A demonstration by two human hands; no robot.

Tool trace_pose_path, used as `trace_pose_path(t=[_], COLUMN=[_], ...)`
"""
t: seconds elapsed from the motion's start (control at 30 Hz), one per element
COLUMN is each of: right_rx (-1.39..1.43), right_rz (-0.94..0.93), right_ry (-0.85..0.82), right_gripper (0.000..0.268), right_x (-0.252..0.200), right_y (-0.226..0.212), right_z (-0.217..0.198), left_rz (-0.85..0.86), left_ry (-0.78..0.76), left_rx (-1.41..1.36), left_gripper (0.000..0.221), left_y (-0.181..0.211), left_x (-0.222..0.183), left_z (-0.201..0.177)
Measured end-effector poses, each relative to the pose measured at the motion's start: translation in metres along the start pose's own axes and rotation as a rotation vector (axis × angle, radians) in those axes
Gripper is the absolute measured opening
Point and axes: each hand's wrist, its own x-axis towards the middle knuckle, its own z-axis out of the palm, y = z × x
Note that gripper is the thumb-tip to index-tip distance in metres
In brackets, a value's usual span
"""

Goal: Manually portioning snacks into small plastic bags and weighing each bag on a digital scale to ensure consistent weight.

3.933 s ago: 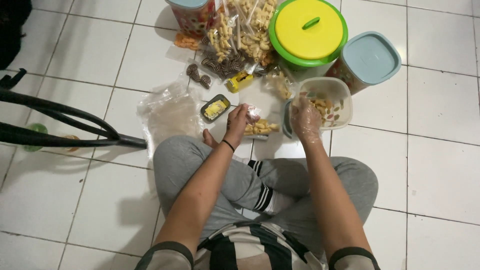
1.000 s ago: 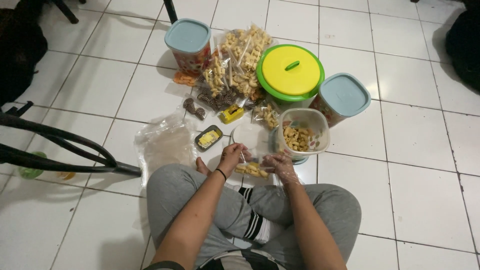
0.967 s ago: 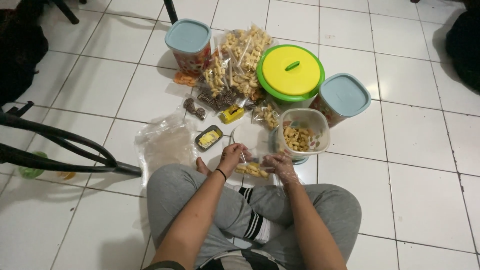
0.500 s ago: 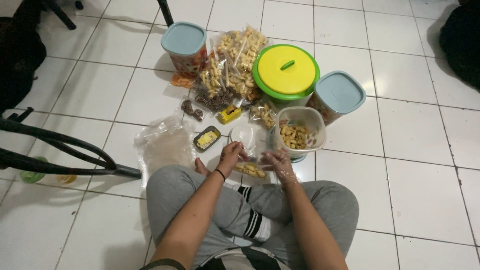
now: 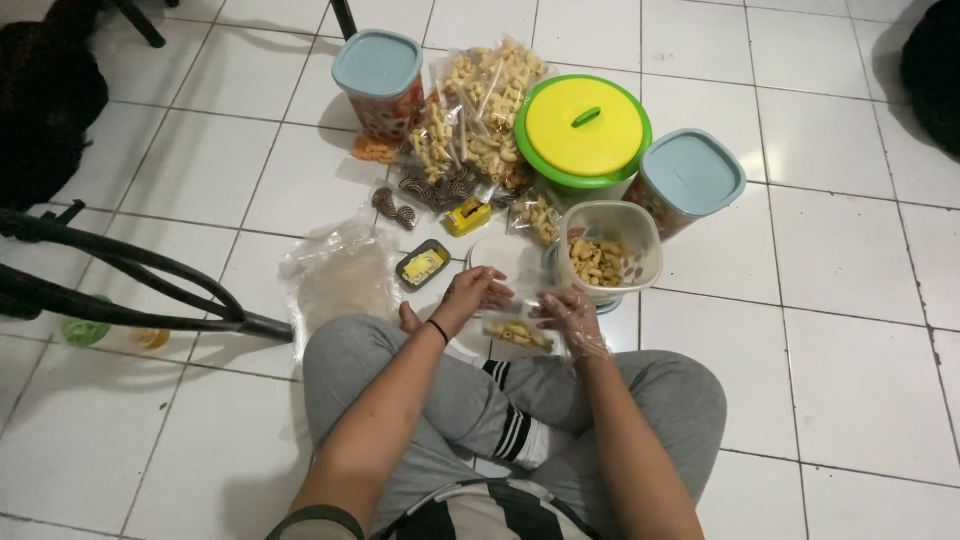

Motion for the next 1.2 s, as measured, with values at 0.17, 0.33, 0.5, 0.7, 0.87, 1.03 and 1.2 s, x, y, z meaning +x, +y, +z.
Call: trace_pose_path(t=[0.17,0.33,0.5,0.7,0.87,1.03,1.2], right_rx=[0.105,0.079,0.071,0.104,0.07,-0.213,0.067], right_rz=[-0.022,-0.047,-0.052,-0.045,-0.03,-0.065,0.028], right_ry=[0.051,0.014,-0.016,-0.002,0.001,0.018,0.042], right_gripper=[0.02,0.02,0.028,0.03,0.022,0.025,0.016], right_x=[0.009,-0.002,0.001,-0.003,-0.015,-0.023,-0.009], right_y=[0.012,0.001,0.002,-0.003,-0.012,-0.024,-0.01], right_z=[-0.011,-0.001,0.0,0.001,0.01,0.021,0.008], left_rz=[-0.074,0.034,0.086,0.076,0.164,0.155,0.15], left_ry=[-0.014,0.093,0.144,0.117,0.23,0.315,0.294], left_rx=[0.191,0.244,0.214,0.087,0.175,0.198,0.151], left_gripper=[0.026,0.026,0.031,0.03,0.017,0.02,0.033], left_y=[-0.031,-0.045,-0.039,-0.046,-0.033,-0.037,-0.042], left_x=[0.002,0.018,0.017,0.023,0.01,0.014,0.02], left_z=[-0.003,-0.009,-0.006,-0.003,-0.002,-0.001,-0.002])
